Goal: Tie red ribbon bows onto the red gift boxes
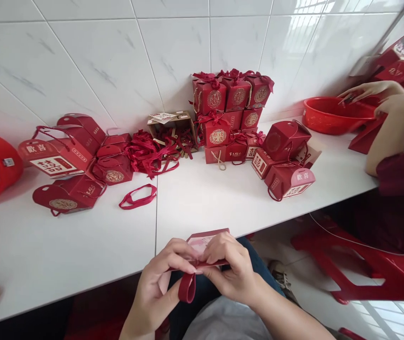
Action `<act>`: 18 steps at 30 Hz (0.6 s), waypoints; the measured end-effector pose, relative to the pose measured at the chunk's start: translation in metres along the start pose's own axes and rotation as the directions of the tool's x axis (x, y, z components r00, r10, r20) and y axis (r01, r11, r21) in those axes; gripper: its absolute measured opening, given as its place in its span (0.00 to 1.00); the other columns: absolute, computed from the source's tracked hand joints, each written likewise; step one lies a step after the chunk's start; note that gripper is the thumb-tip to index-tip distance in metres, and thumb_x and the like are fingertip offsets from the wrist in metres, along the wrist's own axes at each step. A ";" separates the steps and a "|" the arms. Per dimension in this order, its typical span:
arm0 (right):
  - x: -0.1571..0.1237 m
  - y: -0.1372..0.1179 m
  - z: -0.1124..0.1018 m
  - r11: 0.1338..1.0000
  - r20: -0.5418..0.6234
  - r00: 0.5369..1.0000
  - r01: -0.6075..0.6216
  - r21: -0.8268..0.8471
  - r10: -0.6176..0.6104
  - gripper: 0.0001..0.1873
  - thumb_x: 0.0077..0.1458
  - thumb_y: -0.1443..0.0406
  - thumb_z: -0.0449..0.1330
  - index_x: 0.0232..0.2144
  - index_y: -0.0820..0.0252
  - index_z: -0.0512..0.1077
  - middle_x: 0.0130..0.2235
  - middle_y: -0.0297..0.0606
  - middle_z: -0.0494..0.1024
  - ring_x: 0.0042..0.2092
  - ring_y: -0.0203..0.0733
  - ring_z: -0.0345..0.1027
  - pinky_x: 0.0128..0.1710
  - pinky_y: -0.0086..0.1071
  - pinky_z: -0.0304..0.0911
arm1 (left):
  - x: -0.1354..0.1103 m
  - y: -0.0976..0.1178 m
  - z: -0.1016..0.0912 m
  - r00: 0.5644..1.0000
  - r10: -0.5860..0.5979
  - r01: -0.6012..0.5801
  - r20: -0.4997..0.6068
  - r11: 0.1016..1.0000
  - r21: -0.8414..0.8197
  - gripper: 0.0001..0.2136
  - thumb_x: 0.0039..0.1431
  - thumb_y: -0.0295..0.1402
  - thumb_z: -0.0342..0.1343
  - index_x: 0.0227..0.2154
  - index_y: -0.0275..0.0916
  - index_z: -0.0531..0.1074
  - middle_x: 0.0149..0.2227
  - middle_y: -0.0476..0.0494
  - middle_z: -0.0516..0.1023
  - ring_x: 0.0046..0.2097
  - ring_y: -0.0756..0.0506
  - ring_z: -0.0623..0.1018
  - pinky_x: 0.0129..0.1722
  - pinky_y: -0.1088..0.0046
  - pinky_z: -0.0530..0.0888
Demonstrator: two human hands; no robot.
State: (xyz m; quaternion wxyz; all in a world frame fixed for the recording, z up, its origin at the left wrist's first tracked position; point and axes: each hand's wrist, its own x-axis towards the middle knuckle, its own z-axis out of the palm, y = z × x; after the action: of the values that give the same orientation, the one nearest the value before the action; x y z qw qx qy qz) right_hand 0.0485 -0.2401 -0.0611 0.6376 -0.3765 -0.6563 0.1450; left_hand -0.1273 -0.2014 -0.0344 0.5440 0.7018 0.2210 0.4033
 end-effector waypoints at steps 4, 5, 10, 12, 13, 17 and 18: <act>-0.004 -0.003 0.001 1.000 -0.009 1.000 -0.003 0.007 0.003 0.10 0.53 0.68 0.64 0.31 0.56 0.64 0.27 0.34 0.75 0.28 0.38 0.69 0.30 0.34 0.64 | -0.007 -0.005 0.002 0.997 -0.073 0.073 -0.002 0.997 -0.010 0.05 0.58 0.29 0.57 0.36 0.42 0.76 0.41 0.40 0.74 0.44 0.43 0.75 0.43 0.68 0.73; -0.004 -0.004 0.000 1.000 -0.010 1.000 -0.007 0.006 0.007 0.10 0.53 0.68 0.64 0.31 0.56 0.64 0.27 0.34 0.76 0.28 0.38 0.69 0.30 0.34 0.64 | -0.008 -0.005 0.003 0.997 -0.073 0.073 0.006 0.997 -0.015 0.05 0.58 0.29 0.57 0.36 0.42 0.76 0.41 0.41 0.74 0.43 0.44 0.76 0.43 0.68 0.73; -0.006 -0.008 -0.007 0.999 -0.040 0.999 -0.003 0.042 0.005 0.09 0.54 0.70 0.63 0.31 0.56 0.65 0.28 0.35 0.77 0.28 0.38 0.70 0.29 0.35 0.65 | -0.005 -0.004 0.012 0.999 -0.004 0.003 -0.034 1.000 -0.017 0.08 0.57 0.26 0.58 0.37 0.44 0.77 0.40 0.43 0.75 0.42 0.46 0.76 0.42 0.70 0.73; -0.007 -0.008 -0.008 0.998 -0.044 0.999 0.018 0.060 -0.015 0.10 0.52 0.72 0.64 0.31 0.56 0.65 0.28 0.35 0.77 0.28 0.39 0.71 0.29 0.35 0.65 | -0.006 -0.002 0.014 0.999 0.013 -0.014 -0.040 0.999 -0.031 0.08 0.57 0.26 0.58 0.37 0.45 0.77 0.39 0.43 0.76 0.42 0.45 0.76 0.42 0.70 0.74; -0.007 -0.008 -0.009 0.997 -0.043 0.999 0.024 0.068 -0.021 0.11 0.52 0.73 0.64 0.31 0.55 0.65 0.28 0.35 0.77 0.28 0.39 0.71 0.29 0.35 0.65 | -0.006 -0.002 0.014 0.999 0.013 -0.015 -0.035 0.999 -0.042 0.08 0.57 0.26 0.57 0.37 0.44 0.77 0.39 0.43 0.76 0.42 0.45 0.76 0.42 0.69 0.74; -0.011 -0.006 -0.006 0.996 -0.069 0.998 0.006 0.091 0.000 0.13 0.51 0.73 0.65 0.30 0.55 0.64 0.28 0.34 0.77 0.28 0.39 0.71 0.29 0.35 0.66 | -0.011 -0.003 0.014 1.000 0.007 -0.008 -0.022 0.999 -0.049 0.11 0.57 0.23 0.56 0.41 0.44 0.74 0.38 0.42 0.76 0.42 0.43 0.77 0.42 0.65 0.75; -0.012 -0.006 -0.005 0.995 -0.076 0.997 -0.004 0.095 0.011 0.14 0.50 0.73 0.65 0.30 0.55 0.64 0.28 0.34 0.77 0.28 0.39 0.71 0.29 0.34 0.66 | -0.012 -0.005 0.014 0.999 0.001 -0.002 -0.034 0.999 -0.042 0.13 0.56 0.22 0.56 0.41 0.44 0.73 0.38 0.43 0.76 0.41 0.44 0.77 0.42 0.65 0.75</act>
State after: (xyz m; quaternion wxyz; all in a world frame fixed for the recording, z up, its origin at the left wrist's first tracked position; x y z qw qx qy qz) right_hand 0.0502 -0.2538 -0.0652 0.6787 -0.3535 -0.6224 0.1640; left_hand -0.1224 -0.2175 -0.0442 0.5543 0.6835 0.2212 0.4202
